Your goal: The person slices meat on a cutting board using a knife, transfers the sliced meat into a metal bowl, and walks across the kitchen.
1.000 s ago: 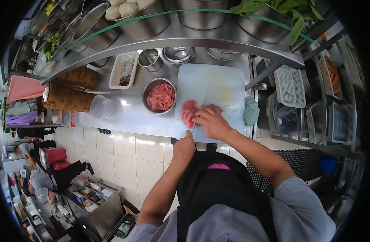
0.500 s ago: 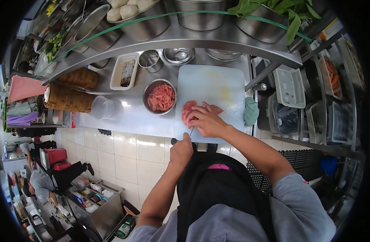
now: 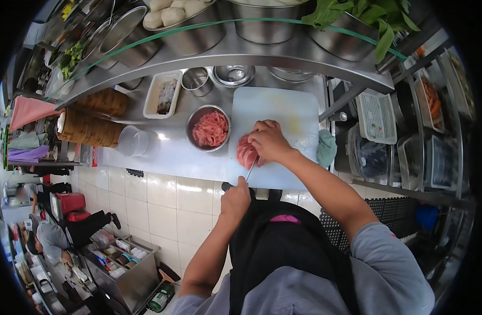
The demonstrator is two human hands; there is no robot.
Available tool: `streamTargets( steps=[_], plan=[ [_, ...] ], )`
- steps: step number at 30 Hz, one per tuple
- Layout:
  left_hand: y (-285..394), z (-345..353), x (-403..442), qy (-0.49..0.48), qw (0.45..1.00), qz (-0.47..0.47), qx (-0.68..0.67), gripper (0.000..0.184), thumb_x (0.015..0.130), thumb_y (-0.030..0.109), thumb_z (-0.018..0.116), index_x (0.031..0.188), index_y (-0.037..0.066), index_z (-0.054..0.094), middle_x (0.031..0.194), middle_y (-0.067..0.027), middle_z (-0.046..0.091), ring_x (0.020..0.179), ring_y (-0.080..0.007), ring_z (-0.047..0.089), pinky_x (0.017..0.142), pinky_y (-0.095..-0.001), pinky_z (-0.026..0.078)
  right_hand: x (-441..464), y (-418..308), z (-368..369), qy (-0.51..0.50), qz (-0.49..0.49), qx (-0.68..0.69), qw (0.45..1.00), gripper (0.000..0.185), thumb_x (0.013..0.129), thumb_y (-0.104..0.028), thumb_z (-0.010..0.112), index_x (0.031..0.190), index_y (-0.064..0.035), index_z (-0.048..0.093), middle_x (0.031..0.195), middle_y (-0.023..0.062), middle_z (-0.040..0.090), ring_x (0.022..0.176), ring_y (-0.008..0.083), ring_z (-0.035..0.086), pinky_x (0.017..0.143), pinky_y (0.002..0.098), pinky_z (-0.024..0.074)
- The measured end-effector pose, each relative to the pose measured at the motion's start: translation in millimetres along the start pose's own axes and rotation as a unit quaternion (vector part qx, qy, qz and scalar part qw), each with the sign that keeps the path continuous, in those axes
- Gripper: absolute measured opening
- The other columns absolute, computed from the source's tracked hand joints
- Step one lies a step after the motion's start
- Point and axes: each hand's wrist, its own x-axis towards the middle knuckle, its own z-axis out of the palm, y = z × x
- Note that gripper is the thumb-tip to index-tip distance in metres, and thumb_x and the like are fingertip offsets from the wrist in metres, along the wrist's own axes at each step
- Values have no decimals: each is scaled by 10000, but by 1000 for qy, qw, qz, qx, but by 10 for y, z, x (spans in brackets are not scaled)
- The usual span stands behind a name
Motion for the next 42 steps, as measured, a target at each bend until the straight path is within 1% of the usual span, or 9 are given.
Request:
streamTargets(
  steps=[7, 10, 15, 22, 25, 30, 36, 40, 42],
  plan=[
    [-61, -3, -60, 17, 1000, 4, -5, 220, 1070, 266, 567, 1079, 54, 509, 711, -254, 706, 675, -463, 727, 607, -569, 595, -134, 103, -298, -120, -14, -95, 988, 101, 827, -178, 750, 919, -201, 785, 1164, 31, 633, 1288, 291, 510, 1211, 666, 256],
    [-49, -27, -74, 11, 1000, 5, -4, 223, 1069, 274, 569, 1085, 57, 518, 710, -251, 707, 678, -466, 727, 608, -574, 594, -117, 115, -330, -185, -50, -101, 976, 124, 829, -243, 750, 951, -236, 774, 1196, 18, 612, 1341, 306, 481, 1197, 763, 216],
    [6, -51, -37, 8, 1000, 4, -3, 236, 1070, 288, 566, 1093, 57, 525, 721, -259, 709, 691, -480, 727, 624, -591, 594, -65, 126, -359, -193, -74, -55, 977, 103, 839, -253, 760, 940, -230, 761, 1183, 16, 646, 1390, 296, 470, 1198, 761, 228],
    [8, -132, -3, 7, 999, -19, -49, 244, 1070, 292, 560, 1088, 52, 521, 741, -302, 698, 717, -530, 710, 644, -632, 573, -202, 25, -270, -88, -52, 23, 994, 85, 863, -247, 759, 944, -219, 761, 1144, 13, 670, 1303, 290, 552, 1166, 741, 279],
    [-22, -107, 35, -6, 999, -15, -47, 240, 1067, 284, 564, 1089, 50, 519, 745, -313, 695, 728, -543, 704, 660, -645, 564, -233, -72, -307, -52, -71, -6, 996, 77, 878, -246, 752, 945, -209, 759, 1125, 17, 671, 1282, 284, 565, 1157, 724, 300],
    [-134, -6, 43, 32, 992, -47, -111, 200, 1064, 232, 569, 1078, 39, 516, 801, -321, 700, 766, -565, 679, 676, -658, 530, -265, -42, -192, 100, 7, 38, 994, 82, 882, -250, 757, 943, -194, 758, 983, 12, 686, 1186, 278, 612, 1172, 700, 302],
    [-171, -42, 66, 70, 978, -31, -194, 181, 1066, 195, 563, 1064, 23, 506, 882, -290, 720, 791, -559, 667, 692, -655, 513, -323, -50, 89, -25, 51, -30, 998, 110, 872, -188, 734, 965, -163, 787, 1058, 57, 750, 1212, 283, 644, 1189, 672, 294],
    [-126, -141, 35, 65, 978, -38, -195, 187, 1066, 196, 567, 1069, 22, 499, 864, -284, 717, 789, -560, 666, 685, -647, 516, -404, 96, 25, 53, 27, -53, 997, 160, 880, -149, 719, 1020, -163, 794, 1119, 67, 765, 1231, 266, 653, 1160, 605, 381],
    [-128, -157, 17, 48, 983, -30, -175, 201, 1069, 214, 564, 1088, 27, 495, 826, -293, 706, 772, -565, 664, 667, -650, 521, -457, 210, -166, 41, 154, 141, 977, 220, 868, -136, 729, 1083, -154, 773, 1123, 78, 740, 1177, 297, 664, 1047, 515, 498]
  ],
)
